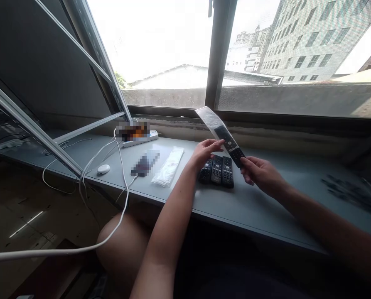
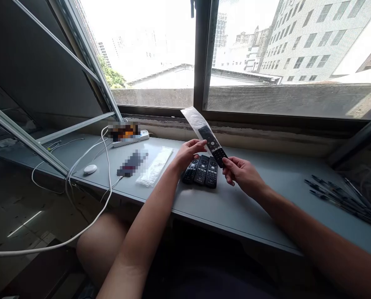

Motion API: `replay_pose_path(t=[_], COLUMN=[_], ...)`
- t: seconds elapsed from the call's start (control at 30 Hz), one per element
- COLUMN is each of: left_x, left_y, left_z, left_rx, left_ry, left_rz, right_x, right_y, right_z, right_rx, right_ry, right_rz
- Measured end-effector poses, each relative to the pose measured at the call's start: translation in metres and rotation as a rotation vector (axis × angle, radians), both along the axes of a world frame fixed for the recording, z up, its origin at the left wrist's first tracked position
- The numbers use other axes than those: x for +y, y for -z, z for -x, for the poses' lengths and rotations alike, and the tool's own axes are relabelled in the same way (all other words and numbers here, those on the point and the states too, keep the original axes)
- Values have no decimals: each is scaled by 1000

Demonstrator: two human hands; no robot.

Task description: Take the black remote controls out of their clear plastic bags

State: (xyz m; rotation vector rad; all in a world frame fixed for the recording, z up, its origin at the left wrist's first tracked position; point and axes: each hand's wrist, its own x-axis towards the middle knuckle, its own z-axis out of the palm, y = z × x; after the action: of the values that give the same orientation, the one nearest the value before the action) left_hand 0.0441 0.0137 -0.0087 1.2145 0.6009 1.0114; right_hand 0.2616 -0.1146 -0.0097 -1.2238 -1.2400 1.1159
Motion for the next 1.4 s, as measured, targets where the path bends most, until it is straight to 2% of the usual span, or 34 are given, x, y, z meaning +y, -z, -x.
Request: replay_pose_path(t=[0.1, 0.23, 0.47, 0.6, 0.7, 0.83, 0.93, 1.0, 1.17, 1.4], left_x=[0, 0, -6, -10, -9, -8, -9, -8, 0, 0], left_y=[0, 2, 0, -4, -6, -8, -12, -14, -18, -27], left_z=[0, 0, 4, 7, 5, 1, -1, -1, 3, 9], left_rx=[52, 124, 264, 266, 181, -94, -217, -255, -428, -561], left_ry=[-5, 55, 242, 247, 204, 153, 147, 81, -113, -193], left_rz=[-31, -82, -149, -158, -91, 43, 79, 114, 210, 341], right_x=[1, 2, -1, -3, -3, -4, -3, -2, -4, -11], right_y=[2, 4, -1, -5, -7, -4, 3, 6, 2, -9], right_z=[-1, 0, 4, 4, 4, 4, 4, 5, 6, 9], right_rx=[5, 51, 132, 140, 101, 15, 34, 65, 104, -2], right_ry=[-3, -7, -21, -35, -66, -154, -191, -174, -135, -215], right_rz=[-1, -4, 27, 19, -1, 37, 59, 49, -28, -169])
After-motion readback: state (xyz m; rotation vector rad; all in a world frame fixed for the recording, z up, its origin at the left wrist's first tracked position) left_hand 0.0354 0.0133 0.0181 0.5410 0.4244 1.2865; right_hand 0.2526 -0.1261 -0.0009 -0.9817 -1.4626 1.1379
